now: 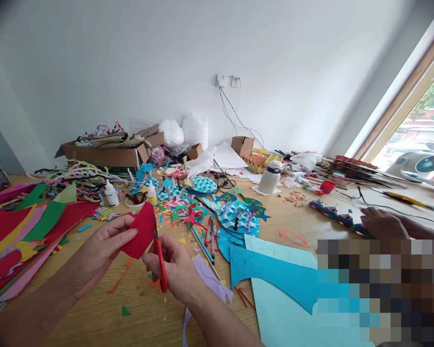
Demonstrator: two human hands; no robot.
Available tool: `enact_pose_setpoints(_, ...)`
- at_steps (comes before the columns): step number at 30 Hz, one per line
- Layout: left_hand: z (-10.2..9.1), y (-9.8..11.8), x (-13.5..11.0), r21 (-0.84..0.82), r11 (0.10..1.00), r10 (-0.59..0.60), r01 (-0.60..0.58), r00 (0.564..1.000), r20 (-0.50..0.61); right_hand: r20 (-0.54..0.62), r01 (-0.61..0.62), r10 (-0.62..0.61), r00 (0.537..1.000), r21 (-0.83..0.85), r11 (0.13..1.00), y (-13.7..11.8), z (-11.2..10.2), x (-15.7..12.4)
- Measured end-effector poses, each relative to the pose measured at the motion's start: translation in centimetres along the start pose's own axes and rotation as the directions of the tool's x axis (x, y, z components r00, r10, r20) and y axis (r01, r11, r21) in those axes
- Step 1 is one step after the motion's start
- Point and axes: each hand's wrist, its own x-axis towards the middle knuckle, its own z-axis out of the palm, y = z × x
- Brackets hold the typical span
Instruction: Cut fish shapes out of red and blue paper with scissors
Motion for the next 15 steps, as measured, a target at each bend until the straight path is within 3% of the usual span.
enact_pose_setpoints(8, 0.26, 0.50, -0.07, 0.038, 0.993, -0.104, 0.108, 0.989, -0.109, -0.051, -0.043, 0.037, 0.998, -0.129, 0.991, -0.39, -0.01, 0.15)
enact_pose_setpoints(15, 0.40, -0.22, 0.04, 0.043, 0.993, -0.104, 0.109, 0.989, -0.107, -0.213, 0.048, -0.020, 0.977, 0.131, 0.990, 0.57, -0.85, 0.85)
